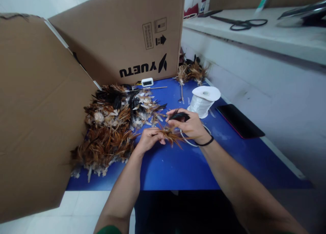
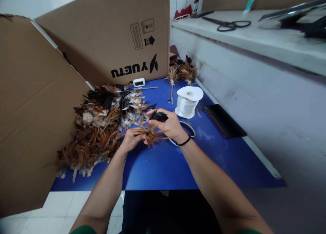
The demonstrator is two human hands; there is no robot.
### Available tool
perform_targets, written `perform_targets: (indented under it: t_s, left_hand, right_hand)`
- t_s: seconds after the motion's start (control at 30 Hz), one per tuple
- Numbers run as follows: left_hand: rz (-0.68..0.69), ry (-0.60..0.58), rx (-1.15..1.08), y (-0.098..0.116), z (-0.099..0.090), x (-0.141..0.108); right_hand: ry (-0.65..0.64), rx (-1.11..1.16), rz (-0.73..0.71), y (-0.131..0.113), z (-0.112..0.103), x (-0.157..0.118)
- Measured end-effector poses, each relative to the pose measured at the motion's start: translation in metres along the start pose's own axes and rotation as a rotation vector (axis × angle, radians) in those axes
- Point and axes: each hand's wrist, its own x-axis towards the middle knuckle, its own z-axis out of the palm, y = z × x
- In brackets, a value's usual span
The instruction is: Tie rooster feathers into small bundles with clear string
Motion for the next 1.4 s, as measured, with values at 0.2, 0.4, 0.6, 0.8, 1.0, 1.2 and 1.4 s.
perform_targets:
  t_s: [0.2,0.4,0.6,0.8,1.0,1.2,1.4]
  left_hand:
    - [-0.061,-0.039,-0.059,0.01,0.001,0.001]
    - [-0.188,-0.16,-0.165,0.011,0.003,0.001]
    - [-0.234,-0.178,-0.17,0.01,0.003,0.001]
    - [-0.226,-0.177,-0.169,0.01,0.003,0.001]
    - [-0.243,-0.168,-0.168,0.011,0.002,0.0]
    - [-0.27,-0.151,-0.17,0.013,0.004,0.0]
    - [-0.301,-0.138,-0.216,0.012,0.005,0.0]
  right_hand:
    - [-0.095,0.009,-0.026,0.0,-0.003,-0.003]
    - [-0.198,0.017,0.002,0.002,-0.005,-0.005]
    - [-0.265,-0.024,0.019,0.001,-0.007,-0.007]
    - [-0.296,-0.02,0.021,0.002,-0.008,-0.007]
    - [-0.299,-0.014,0.008,0.001,-0.007,-0.007]
    - [-0.262,0.026,0.022,0.004,-0.006,-0.01]
    - [-0.218,0.038,0.018,0.002,-0.009,-0.008]
